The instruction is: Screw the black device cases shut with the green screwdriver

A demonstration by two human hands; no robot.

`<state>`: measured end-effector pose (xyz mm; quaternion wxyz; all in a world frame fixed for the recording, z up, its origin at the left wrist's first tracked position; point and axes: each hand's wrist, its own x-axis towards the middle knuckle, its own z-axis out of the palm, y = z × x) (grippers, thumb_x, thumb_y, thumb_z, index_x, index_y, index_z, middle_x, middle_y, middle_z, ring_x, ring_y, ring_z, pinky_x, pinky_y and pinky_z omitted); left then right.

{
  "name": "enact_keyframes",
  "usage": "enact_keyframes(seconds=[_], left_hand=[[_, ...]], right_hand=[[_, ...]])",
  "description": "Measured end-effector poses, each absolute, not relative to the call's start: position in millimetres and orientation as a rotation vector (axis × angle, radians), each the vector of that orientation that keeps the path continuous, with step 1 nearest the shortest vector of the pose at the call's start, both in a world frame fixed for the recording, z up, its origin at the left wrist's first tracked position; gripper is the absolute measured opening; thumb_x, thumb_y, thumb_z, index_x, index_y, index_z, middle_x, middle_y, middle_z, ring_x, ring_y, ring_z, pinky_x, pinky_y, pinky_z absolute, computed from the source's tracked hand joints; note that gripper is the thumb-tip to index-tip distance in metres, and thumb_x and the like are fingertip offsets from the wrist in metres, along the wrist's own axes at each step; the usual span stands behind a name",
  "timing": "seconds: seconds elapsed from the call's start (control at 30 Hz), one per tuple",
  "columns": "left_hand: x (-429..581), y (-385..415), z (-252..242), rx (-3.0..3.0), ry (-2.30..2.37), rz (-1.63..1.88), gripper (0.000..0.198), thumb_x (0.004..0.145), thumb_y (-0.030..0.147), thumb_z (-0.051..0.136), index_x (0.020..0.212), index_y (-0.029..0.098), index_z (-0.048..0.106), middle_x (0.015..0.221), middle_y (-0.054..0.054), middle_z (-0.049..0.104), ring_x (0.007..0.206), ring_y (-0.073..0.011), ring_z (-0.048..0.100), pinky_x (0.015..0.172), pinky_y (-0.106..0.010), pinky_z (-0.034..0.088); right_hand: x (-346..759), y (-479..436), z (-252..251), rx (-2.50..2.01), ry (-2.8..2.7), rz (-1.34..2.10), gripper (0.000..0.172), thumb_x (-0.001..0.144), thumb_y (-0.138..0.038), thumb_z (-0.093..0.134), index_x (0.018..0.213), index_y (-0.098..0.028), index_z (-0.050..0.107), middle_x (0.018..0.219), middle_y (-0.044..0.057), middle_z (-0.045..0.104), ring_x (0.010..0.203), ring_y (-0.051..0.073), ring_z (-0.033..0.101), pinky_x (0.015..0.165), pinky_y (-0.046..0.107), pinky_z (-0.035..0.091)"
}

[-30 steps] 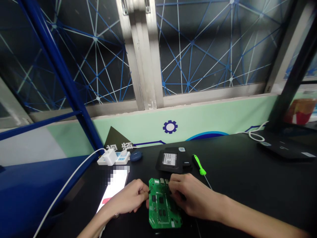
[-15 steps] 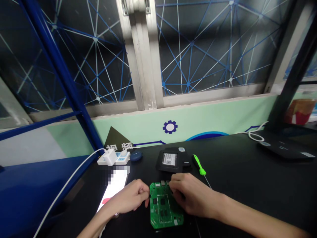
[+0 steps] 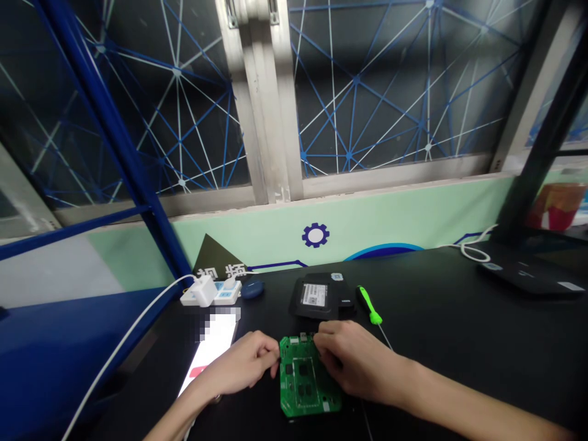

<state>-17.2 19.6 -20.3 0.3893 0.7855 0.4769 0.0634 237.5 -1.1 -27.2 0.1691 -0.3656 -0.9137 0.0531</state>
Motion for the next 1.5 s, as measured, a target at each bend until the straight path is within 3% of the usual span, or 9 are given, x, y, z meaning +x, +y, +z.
enact_keyframes(seconds=[1.13, 1.5], left_hand=[[-16.5, 19.5, -19.9, 1.96, 1.222, 0.182, 0.034, 0.089, 0.043, 0.05, 0.065, 0.019, 0.048, 0.051, 0.008, 0.043, 0.043, -0.0082, 0.039, 0.043, -0.019, 0.025], [-18.1, 20.9, -26.7, 2.015, 1.193, 0.241, 0.029, 0.084, 0.028, 0.051, 0.058, 0.019, 0.042, 0.052, 0.007, 0.042, 0.047, -0.008, 0.036, 0.046, -0.02, 0.025]], right_hand=[[240.5, -1.7, -24.4, -1.1, -2.53, 0.13, 0.017, 0.069, -0.005, 0.054, 0.066, -0.019, 0.045, 0.068, -0.002, 0.055, 0.055, 0.01, 0.043, 0.051, 0.027, 0.02], [241.9, -3.6, -25.4, -1.096, -2.53, 0.154, 0.014, 0.069, -0.008, 0.053, 0.067, -0.02, 0.046, 0.068, -0.003, 0.056, 0.054, 0.01, 0.042, 0.051, 0.027, 0.02]])
